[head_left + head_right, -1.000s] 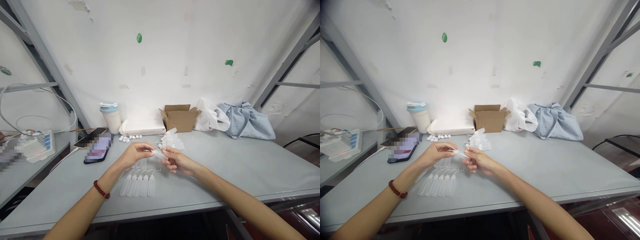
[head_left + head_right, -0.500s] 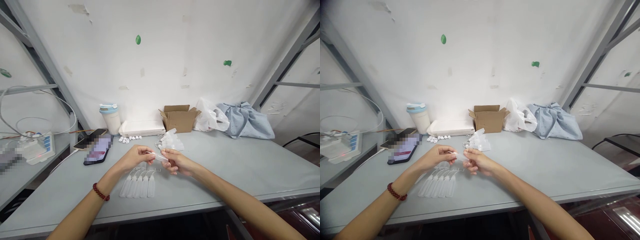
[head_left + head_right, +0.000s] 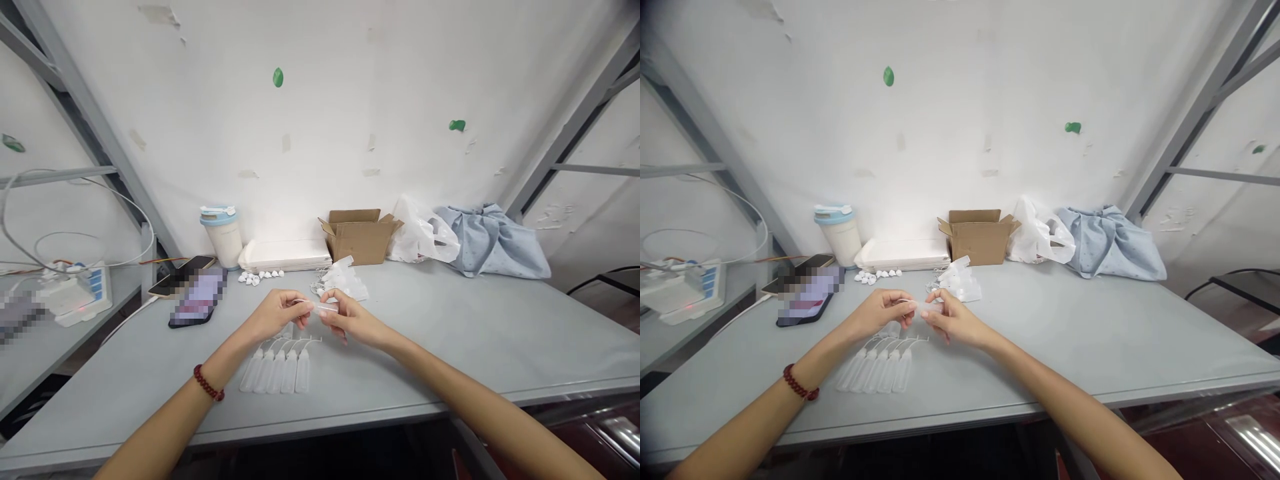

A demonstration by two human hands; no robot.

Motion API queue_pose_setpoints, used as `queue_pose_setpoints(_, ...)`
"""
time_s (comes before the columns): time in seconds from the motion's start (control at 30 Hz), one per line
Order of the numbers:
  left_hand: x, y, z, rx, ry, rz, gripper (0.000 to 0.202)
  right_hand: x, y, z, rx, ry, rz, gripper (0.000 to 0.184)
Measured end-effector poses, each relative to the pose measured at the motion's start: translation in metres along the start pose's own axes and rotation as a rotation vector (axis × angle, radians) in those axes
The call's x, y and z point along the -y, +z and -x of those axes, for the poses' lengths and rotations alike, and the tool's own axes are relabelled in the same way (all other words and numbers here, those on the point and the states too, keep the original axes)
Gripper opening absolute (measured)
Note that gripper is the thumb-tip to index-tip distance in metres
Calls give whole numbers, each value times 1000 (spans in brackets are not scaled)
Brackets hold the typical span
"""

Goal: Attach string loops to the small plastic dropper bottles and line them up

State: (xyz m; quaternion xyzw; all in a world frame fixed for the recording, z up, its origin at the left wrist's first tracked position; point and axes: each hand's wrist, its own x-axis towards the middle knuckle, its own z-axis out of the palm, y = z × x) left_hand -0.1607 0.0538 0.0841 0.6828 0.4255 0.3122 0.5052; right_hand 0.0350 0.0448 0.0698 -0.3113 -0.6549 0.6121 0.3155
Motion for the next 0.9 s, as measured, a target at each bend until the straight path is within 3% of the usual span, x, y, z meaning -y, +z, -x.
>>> queue_pose_setpoints(0.17, 1, 0, 2, 1, 72, 32, 25, -5, 2, 0, -19, -20, 162, 34)
queue_pose_setpoints(0.43, -4, 2, 4, -28, 215, -89, 20, -10, -4, -5, 83, 183, -190, 50)
queue_pose_setpoints(0.53, -5, 3, 5, -18, 187, -119, 21, -10, -6, -6, 66, 191, -203, 51)
queue_pose_setpoints(0.77, -3, 2, 4, 55, 48, -93, 26, -9, -2, -4, 83, 94, 33, 51)
queue_pose_setpoints(0.9, -1, 3, 0, 23, 5, 11, 24, -6, 2, -1, -119, -45, 200, 48)
